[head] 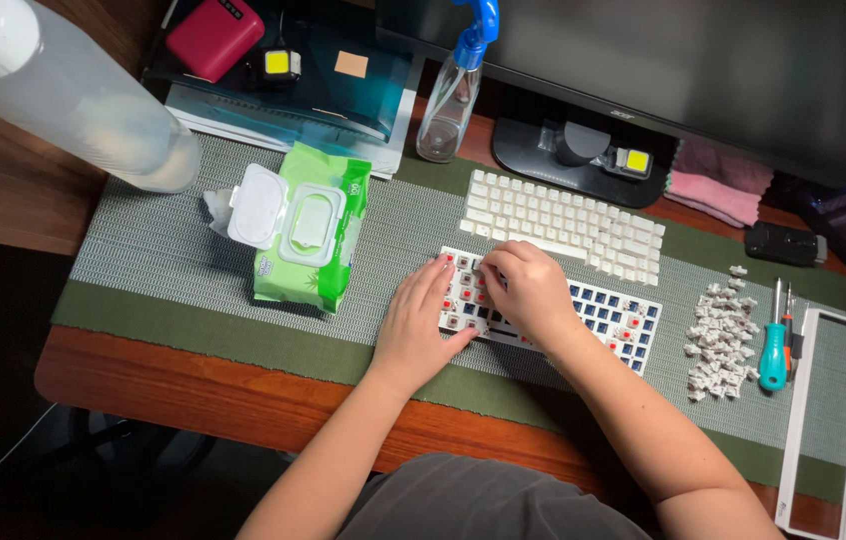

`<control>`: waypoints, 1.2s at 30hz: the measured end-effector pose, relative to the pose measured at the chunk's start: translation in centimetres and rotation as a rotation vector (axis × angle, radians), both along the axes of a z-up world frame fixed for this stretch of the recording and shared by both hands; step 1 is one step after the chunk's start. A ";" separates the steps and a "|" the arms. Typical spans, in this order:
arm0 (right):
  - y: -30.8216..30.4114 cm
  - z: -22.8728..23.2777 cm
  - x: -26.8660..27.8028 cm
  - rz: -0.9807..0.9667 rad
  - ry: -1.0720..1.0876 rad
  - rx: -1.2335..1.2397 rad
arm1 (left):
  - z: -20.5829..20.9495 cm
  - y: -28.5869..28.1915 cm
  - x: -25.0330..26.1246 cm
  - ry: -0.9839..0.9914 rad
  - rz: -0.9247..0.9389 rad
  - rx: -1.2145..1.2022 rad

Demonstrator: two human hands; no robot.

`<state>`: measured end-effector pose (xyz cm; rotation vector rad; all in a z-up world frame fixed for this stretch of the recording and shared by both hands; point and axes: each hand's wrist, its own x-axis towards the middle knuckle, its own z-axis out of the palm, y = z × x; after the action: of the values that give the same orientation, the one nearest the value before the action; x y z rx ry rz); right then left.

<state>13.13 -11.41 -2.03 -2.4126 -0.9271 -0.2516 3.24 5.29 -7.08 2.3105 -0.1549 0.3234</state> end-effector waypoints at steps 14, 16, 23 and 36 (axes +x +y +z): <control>0.3 0.0 0.8 0.010 0.071 -0.161 | -0.1 0.1 0.0 -0.017 0.010 0.005; 0.4 0.2 0.9 0.004 0.096 -0.163 | -0.1 0.1 0.0 -0.016 0.006 0.004; 0.8 0.1 0.9 -0.034 0.135 -0.202 | 0.0 0.0 0.0 -0.006 0.010 0.004; -6.4 -1.0 -5.0 -0.203 0.100 0.213 | 1.3 -1.8 -0.3 -0.138 -0.023 0.054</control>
<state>8.15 -17.81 -3.07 -2.2978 -0.5801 -0.2853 2.96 3.49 -5.80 2.3373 -0.2618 0.4730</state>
